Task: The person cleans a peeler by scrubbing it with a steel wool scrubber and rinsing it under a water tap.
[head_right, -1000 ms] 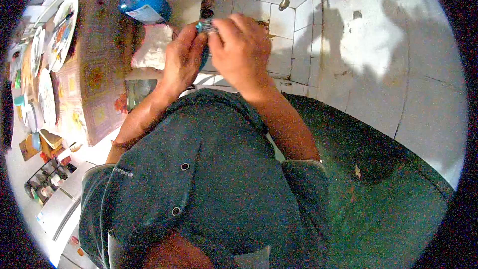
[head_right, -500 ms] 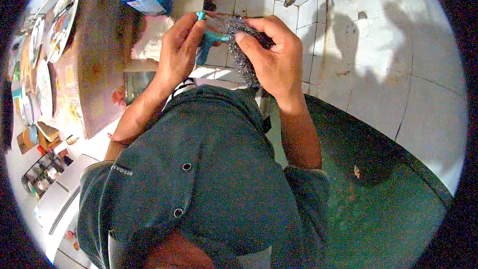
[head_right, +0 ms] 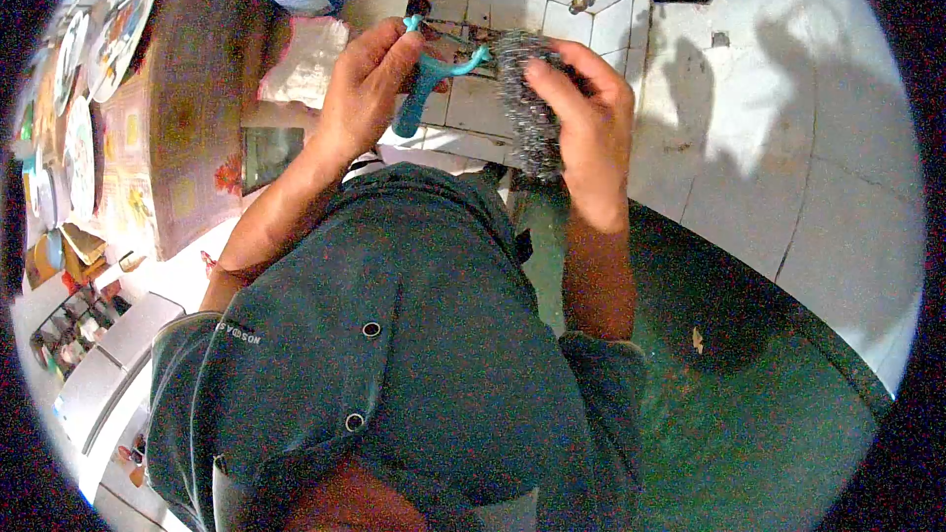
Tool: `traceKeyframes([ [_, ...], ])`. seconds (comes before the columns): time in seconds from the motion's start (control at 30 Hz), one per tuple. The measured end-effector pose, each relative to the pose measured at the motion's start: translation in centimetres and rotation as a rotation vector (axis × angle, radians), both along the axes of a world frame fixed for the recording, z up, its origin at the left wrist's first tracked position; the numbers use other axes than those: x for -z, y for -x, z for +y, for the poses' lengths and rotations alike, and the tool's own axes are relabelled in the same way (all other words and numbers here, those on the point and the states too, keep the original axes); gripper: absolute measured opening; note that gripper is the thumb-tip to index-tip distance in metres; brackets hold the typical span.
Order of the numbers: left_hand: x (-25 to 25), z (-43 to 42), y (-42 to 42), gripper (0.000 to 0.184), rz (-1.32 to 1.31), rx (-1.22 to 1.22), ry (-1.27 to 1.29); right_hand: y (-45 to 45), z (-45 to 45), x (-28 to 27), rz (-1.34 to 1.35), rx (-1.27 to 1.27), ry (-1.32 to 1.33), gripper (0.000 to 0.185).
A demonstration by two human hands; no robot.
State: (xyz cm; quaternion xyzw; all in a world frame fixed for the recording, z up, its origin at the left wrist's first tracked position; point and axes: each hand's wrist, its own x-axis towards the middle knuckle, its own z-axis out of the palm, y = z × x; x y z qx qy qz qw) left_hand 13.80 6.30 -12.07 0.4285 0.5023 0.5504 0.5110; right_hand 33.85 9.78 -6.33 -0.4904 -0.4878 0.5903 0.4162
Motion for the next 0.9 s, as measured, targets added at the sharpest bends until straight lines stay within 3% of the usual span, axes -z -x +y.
traceKeyframes([
  [0.2, -1.6, 0.1, 0.4, 0.026, -0.297, -0.003, 0.146, -0.5, -0.5, 0.8, 0.15, 0.052, 0.024, 0.026],
  [0.5, -2.0, -0.2, 0.6, 0.027, -0.191, 0.011, 0.015, 3.6, -2.2, 0.9, 0.016, 0.041, -0.208, 0.022],
  [0.57, -2.2, -0.4, 0.7, 0.026, -0.187, 0.011, 0.032, 3.6, -1.9, 1.3, -0.118, 0.046, -0.272, 0.023],
  [0.9, -1.6, -1.1, 1.1, 0.023, -0.129, 0.002, 0.032, 4.4, -0.9, 1.9, -0.033, 0.047, -0.234, 0.023],
])
